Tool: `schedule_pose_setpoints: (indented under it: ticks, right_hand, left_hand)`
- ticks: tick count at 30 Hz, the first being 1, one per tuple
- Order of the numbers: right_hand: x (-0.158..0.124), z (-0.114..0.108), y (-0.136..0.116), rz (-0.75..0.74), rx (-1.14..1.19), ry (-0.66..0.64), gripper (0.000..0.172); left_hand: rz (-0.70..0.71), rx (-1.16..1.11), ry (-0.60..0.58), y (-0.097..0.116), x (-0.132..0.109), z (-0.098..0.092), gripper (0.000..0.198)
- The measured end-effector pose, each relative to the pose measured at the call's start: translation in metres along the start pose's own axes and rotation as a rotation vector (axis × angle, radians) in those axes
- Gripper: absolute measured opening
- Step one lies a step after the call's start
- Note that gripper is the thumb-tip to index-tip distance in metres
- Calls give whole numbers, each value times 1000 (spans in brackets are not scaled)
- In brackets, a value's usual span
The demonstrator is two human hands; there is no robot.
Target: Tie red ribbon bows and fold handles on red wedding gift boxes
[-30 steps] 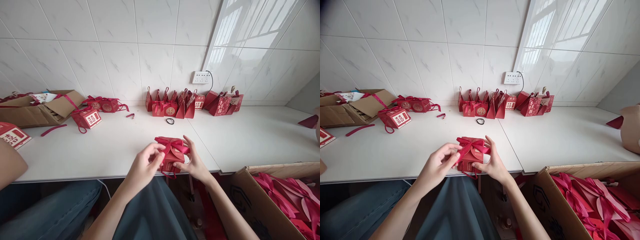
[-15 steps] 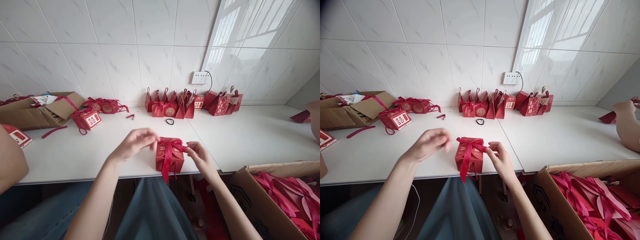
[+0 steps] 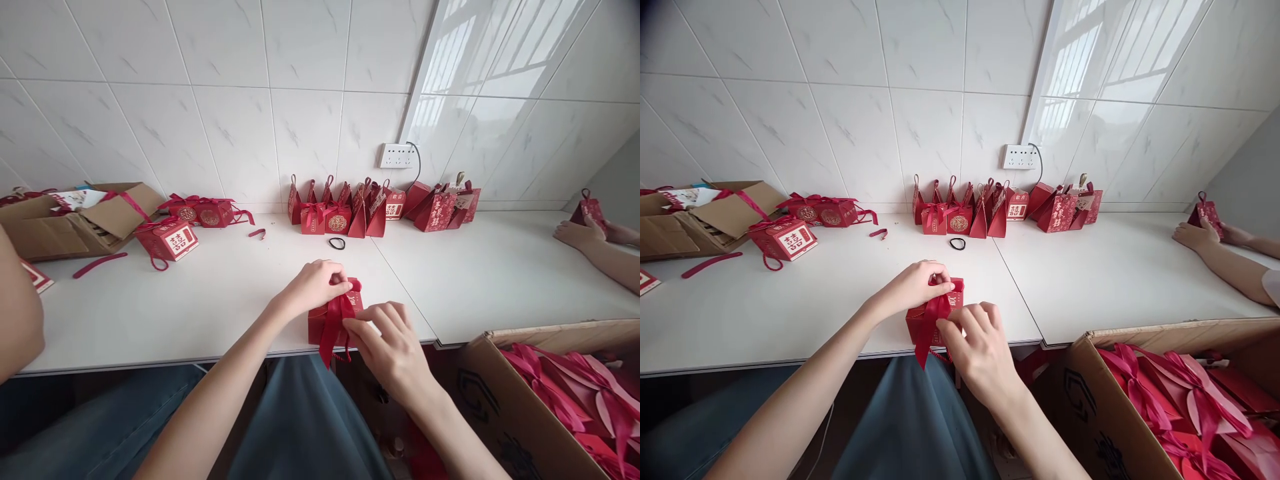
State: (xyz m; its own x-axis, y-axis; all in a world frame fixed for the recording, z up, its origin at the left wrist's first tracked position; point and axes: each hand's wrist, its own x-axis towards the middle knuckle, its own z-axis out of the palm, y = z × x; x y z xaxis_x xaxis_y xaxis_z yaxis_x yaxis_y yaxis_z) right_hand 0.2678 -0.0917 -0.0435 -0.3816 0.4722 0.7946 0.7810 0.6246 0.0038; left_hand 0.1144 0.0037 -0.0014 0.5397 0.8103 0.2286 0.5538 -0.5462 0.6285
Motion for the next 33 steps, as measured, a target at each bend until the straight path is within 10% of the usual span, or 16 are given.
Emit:
schedule_pose_setpoints:
  ticks: [14, 21, 24, 33]
  right_hand:
    - [-5, -2, -10, -81, 53, -23, 11]
    - [10, 4, 37, 689, 491, -7, 33]
    - [24, 16, 56, 964, 561, -198, 49]
    - [48, 39, 56, 901, 501, -336, 47]
  left_hand:
    - [-51, 14, 106, -1, 2, 14, 16]
    - [-184, -234, 356, -19, -9, -5, 30]
    - [-338, -228, 316, -31, -17, -7, 41]
    - [-289, -435, 198, -38, -17, 4, 25]
